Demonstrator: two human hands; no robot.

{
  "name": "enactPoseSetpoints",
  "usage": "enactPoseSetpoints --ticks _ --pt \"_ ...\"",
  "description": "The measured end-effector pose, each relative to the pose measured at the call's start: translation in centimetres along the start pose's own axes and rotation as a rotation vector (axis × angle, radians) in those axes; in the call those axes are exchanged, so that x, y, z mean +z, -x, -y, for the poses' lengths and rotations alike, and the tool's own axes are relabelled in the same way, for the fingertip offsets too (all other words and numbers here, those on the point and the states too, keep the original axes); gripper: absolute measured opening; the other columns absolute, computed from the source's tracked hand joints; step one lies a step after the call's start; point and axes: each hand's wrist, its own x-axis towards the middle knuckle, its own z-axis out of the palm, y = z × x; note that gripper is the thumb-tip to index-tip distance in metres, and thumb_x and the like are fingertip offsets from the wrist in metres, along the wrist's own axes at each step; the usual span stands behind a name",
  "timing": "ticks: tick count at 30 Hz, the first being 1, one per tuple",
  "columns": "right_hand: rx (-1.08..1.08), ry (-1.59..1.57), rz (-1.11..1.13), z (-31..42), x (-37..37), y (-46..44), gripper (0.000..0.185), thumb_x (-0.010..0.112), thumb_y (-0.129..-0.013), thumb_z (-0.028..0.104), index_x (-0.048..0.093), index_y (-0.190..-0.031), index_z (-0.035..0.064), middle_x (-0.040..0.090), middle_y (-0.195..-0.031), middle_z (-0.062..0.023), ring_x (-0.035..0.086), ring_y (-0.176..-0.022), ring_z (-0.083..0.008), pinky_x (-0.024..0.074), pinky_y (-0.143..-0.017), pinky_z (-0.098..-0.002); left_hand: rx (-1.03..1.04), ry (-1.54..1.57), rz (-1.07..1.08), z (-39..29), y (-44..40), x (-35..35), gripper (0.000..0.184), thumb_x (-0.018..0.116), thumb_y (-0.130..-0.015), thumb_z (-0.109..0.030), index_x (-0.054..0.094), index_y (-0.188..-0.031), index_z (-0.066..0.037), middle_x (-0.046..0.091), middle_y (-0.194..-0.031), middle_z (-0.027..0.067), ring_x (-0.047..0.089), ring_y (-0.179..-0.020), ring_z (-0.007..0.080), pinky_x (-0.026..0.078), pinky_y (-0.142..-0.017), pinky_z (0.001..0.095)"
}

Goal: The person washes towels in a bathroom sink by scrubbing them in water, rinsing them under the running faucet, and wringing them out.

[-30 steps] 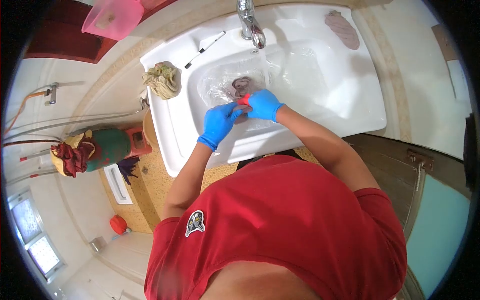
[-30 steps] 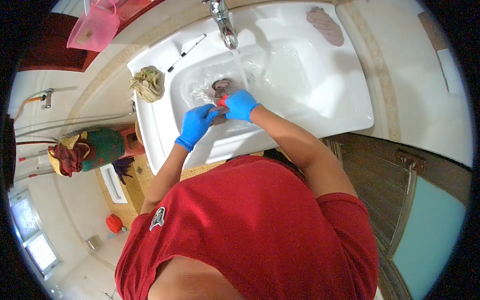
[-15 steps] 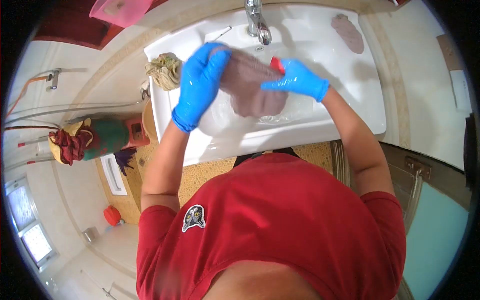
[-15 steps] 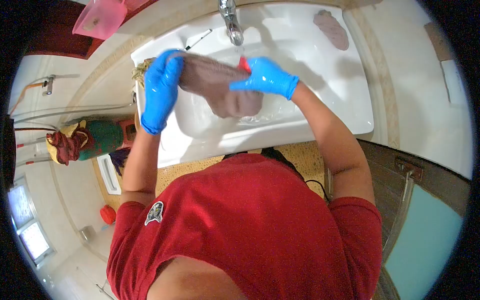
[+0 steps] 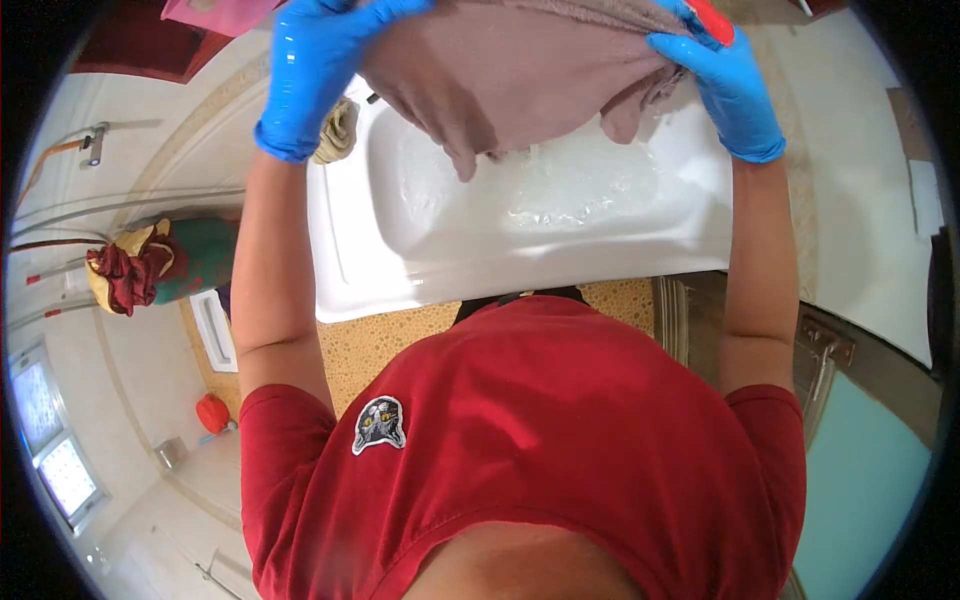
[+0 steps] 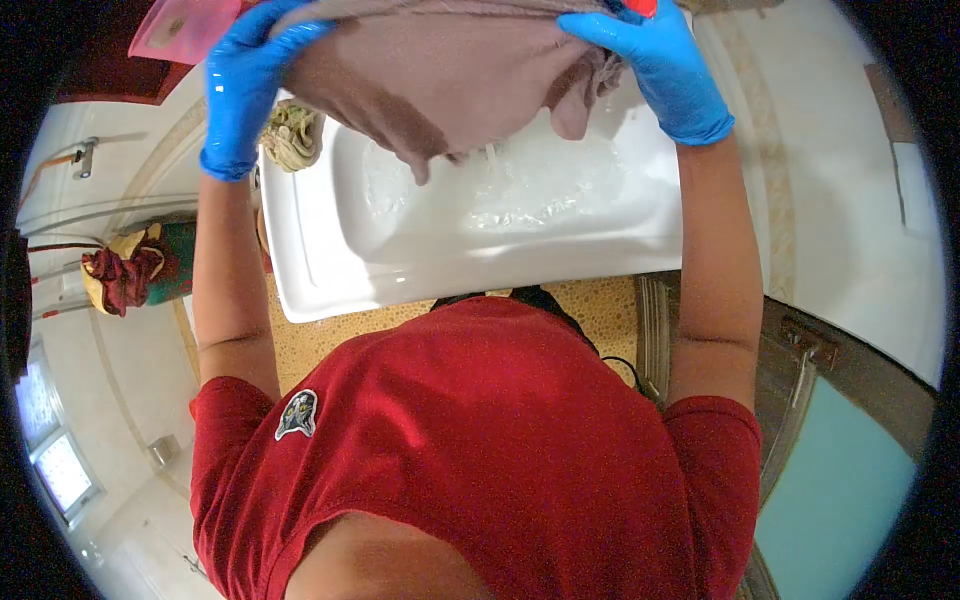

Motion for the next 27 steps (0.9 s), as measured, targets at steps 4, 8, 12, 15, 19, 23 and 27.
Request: enactPoseSetpoints --ticks 4,8,12,15,19,23,27 --pt "-0.037 0.223 -0.132 -8.5 -1.4 0.2 0.04 0.071 -0.075 0.02 0.06 -0.108 0.0008 0.063 -0.092 -0.0042 0.057 -0.085 -0.0113 0.0469 -0.079 -0.0267 0.058 -0.496 0.303 6.6 1.0 1.9 0.024 0.064 -0.079 -0.015 0.064 -0.101 -0.006 0.063 -0.089 0.009 0.06 -0.081 0.0179 0.047 -0.077 0.0279" --pt "0.196 0.342 -0.124 -18.0 -1.1 2.4 0.044 0.07 -0.075 0.02 0.058 -0.113 0.0009 0.062 -0.101 -0.0072 0.056 -0.092 -0.0123 0.0459 -0.081 -0.028 0.103 -0.76 0.411 17.3 5.4 4.9 0.024 0.053 -0.081 -0.023 0.064 -0.1 -0.013 0.061 -0.089 0.0146 0.06 -0.081 0.0324 0.048 -0.074 0.0393" --pt "0.419 0.508 0.126 -21.8 1.0 5.6 0.04 0.064 -0.08 0.025 0.057 -0.114 0.0038 0.062 -0.103 -0.0119 0.059 -0.093 -0.0207 0.0451 -0.083 -0.0315 -0.162 -0.746 0.681 20.0 10.9 9.0 0.034 0.049 -0.085 -0.04 0.064 -0.086 -0.01 0.061 -0.089 0.0181 0.06 -0.077 0.0351 0.048 -0.068 0.0442" --pt "0.318 0.566 0.341 -24.8 2.5 8.0 0.038 0.058 -0.083 0.031 0.058 -0.113 0.0067 0.061 -0.106 -0.0142 0.058 -0.095 -0.0283 0.0443 -0.084 -0.034 -0.039 -0.641 0.67 20.1 14.6 11.8 0.025 0.053 -0.082 -0.027 0.063 -0.095 -0.008 0.059 -0.091 0.0178 0.057 -0.083 0.0352 0.046 -0.072 0.0426" --pt "0.149 0.898 0.589 -26.5 3.5 9.3 0.033 0.054 -0.079 0.031 0.062 -0.104 0.0102 0.058 -0.109 -0.0137 0.053 -0.103 -0.0316 0.0392 -0.089 -0.0424 0.005 -0.648 0.577 21.8 17.9 14.6 0.023 0.054 -0.081 -0.023 0.062 -0.099 -0.011 0.057 -0.099 0.0146 0.054 -0.093 0.033 0.046 -0.076 0.0435" --pt "0.018 1.384 0.623 -25.4 5.7 10.3 0.031 0.056 -0.074 0.028 0.063 -0.099 0.0109 0.057 -0.109 -0.0156 0.049 -0.107 -0.0321 0.0356 -0.091 -0.046 -0.15 -0.766 0.66 22.0 19.6 14.9 0.028 0.054 -0.08 -0.021 0.059 -0.106 -0.013 0.054 -0.11 0.0117 0.051 -0.103 0.0317 0.047 -0.077 0.0442" --pt "0.093 1.307 0.741 -25.5 6.0 10.9 0.032 0.055 -0.076 0.033 0.064 -0.095 0.0093 0.057 -0.108 -0.0177 0.049 -0.108 -0.0337 0.0363 -0.091 -0.0465 -0.254 -0.806 0.765 21.1 20.7 14.2 0.034 0.051 -0.082 -0.023 0.055 -0.114 -0.013 0.05 -0.121 0.0115 0.047 -0.111 0.0327 0.046 -0.079 0.0457"
